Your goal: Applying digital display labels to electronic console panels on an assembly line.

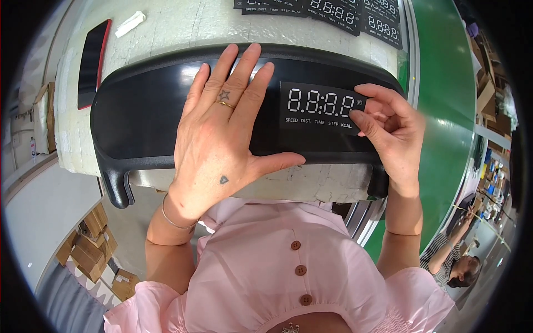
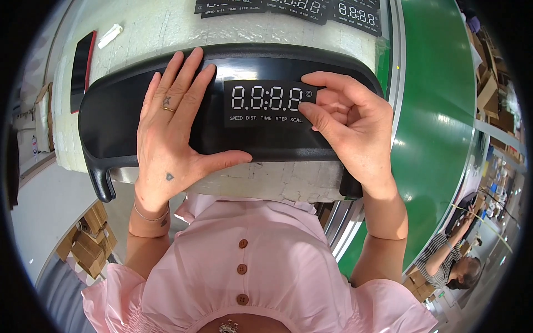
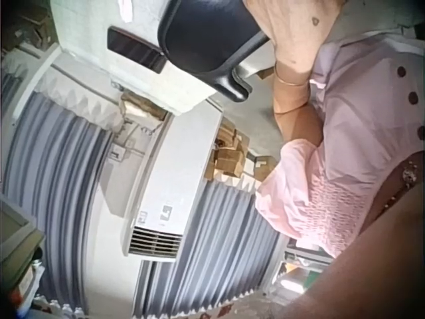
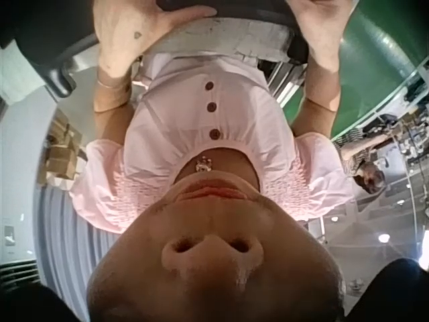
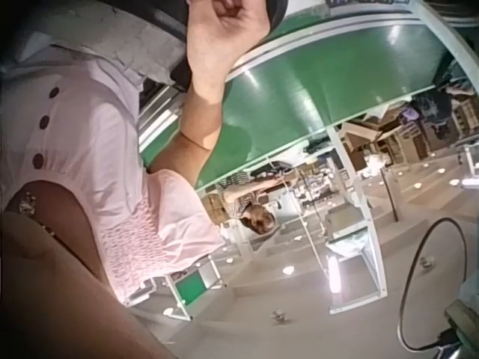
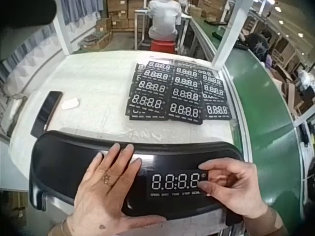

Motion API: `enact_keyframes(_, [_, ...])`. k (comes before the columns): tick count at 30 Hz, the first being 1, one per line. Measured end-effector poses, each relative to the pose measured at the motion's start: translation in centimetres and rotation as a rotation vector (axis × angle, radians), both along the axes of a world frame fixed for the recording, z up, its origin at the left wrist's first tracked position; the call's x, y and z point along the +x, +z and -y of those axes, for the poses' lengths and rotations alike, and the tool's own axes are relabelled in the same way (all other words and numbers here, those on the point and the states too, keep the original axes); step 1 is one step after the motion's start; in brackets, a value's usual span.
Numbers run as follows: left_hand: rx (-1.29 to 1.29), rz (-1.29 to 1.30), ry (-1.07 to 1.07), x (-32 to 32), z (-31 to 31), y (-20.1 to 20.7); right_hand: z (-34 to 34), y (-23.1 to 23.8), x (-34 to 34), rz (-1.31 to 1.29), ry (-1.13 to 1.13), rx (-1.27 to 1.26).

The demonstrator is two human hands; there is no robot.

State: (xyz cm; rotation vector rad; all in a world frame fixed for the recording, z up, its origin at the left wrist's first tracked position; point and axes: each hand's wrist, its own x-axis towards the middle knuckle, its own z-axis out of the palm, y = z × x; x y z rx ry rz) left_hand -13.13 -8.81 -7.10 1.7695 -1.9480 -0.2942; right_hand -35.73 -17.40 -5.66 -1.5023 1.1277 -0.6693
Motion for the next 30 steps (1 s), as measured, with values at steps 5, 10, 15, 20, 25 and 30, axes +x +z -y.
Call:
enact_keyframes(5, [-0.006, -0.011, -0.004, 0.0, 0.0, 0.0, 0.0, 0.1, 0.1, -0.015, -0.006, 0.0])
enact_keyframes(10, [-0.002, -0.009, -0.012, 0.1, -0.1, 0.3, 0.0, 0.2, 0.2, -0.026, -0.002, 0.003])
enact_keyframes(15, [-0.015, -0.006, -0.039, 0.2, -0.1, 0.1, -0.1, 0.1, 0.2, -0.044, -0.008, -0.011])
enact_keyframes(20, [-0.012, -0.01, -0.044, 0.1, -0.1, 0.3, -0.6, -0.2, 0.7, -0.06, -0.048, -0.094])
enact_keyframes(25, [-0.006, -0.006, -0.052, 0.0, 0.0, 0.2, -0.7, -0.7, 1.0, -0.117, -0.064, -0.242])
enact_keyframes(30, [0.009, 0.011, -0.057, 0.1, 0.1, 0.3, -0.9, -0.6, 1.5, -0.188, -0.086, -0.38])
